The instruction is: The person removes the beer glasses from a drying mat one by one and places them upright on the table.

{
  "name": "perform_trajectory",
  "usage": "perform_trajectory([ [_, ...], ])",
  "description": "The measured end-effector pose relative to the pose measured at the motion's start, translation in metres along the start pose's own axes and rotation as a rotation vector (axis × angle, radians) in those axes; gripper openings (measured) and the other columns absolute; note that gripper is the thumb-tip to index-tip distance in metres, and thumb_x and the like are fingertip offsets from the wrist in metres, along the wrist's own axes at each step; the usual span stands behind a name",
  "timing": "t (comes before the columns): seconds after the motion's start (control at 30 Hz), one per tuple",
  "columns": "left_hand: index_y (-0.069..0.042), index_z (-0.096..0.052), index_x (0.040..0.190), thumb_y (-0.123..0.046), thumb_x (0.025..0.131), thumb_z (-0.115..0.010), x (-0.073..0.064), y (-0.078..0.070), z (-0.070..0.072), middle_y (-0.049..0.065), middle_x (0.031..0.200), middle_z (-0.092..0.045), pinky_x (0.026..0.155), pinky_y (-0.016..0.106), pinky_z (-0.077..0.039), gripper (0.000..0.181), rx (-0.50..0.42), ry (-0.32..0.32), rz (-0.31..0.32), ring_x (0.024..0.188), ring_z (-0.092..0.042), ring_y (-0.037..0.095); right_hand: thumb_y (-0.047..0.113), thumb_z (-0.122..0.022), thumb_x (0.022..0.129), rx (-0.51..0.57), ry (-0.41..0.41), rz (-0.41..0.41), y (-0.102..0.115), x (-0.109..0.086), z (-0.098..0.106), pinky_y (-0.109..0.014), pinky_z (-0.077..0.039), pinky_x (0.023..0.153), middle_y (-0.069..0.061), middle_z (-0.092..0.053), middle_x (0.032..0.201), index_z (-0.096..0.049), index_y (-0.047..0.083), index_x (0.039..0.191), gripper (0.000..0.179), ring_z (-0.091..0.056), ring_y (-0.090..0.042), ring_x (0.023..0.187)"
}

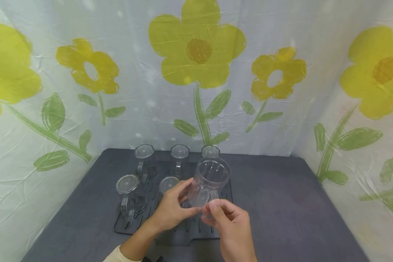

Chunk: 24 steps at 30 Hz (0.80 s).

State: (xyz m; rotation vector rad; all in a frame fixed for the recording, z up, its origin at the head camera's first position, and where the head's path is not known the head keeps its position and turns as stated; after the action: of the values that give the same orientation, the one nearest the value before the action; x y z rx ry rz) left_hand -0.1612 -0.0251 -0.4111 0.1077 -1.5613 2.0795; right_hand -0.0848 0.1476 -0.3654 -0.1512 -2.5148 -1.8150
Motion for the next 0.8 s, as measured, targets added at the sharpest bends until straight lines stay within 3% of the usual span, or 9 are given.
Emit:
perform_trajectory([
  [0.23, -0.005, -0.037, 0.147, -0.017, 0.08, -0.082, 0.003, -0.007, 0.001, 0.005, 0.139, -0.046, 0.098, 0.03, -0.045, 0.081, 0.003, 0.037, -0.004, 0.124, -0.049, 0.025, 0.001, -0.058, 0.096, -0.003, 0.005, 0.137, 0.005, 0.003, 0.003, -0.048, -0.056, 0.077, -0.012, -0.064, 0.083, -0.059, -0.02, 0.091, 0.021, -0.064, -0.024, 0.082],
  [0.4, -0.006, -0.037, 0.147, -0.012, 0.079, -0.082, 0.005, -0.017, 0.012, 0.005, 0.141, -0.044, 0.097, 0.029, -0.045, 0.082, 0.01, 0.008, -0.049, 0.123, -0.05, 0.022, -0.004, -0.055, 0.096, 0.012, 0.019, 0.251, 0.011, 0.014, 0.014, -0.044, -0.057, 0.076, -0.013, -0.064, 0.082, -0.06, -0.02, 0.089, 0.018, -0.065, -0.025, 0.079],
  [0.8, -0.008, -0.038, 0.148, -0.009, 0.079, -0.082, 0.005, -0.028, 0.042, 0.007, 0.14, -0.046, 0.094, 0.036, -0.049, 0.082, 0.094, -0.099, -0.145, 0.121, -0.052, 0.025, 0.001, -0.063, 0.093, -0.128, -0.183, 0.301, 0.021, 0.049, 0.04, -0.037, -0.058, 0.073, -0.014, -0.063, 0.075, -0.057, -0.023, 0.084, 0.026, -0.064, -0.023, 0.072],
])
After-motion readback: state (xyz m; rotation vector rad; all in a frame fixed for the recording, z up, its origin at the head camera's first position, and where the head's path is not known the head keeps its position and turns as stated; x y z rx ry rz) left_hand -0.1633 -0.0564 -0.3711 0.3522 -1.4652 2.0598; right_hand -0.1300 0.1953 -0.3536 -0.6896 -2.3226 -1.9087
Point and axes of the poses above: each hand's wrist, its own x-axis towards the middle knuckle, its own z-axis out of the back of the hand, y = z × x, the point moved 1 cm from there along x, towards the middle knuckle
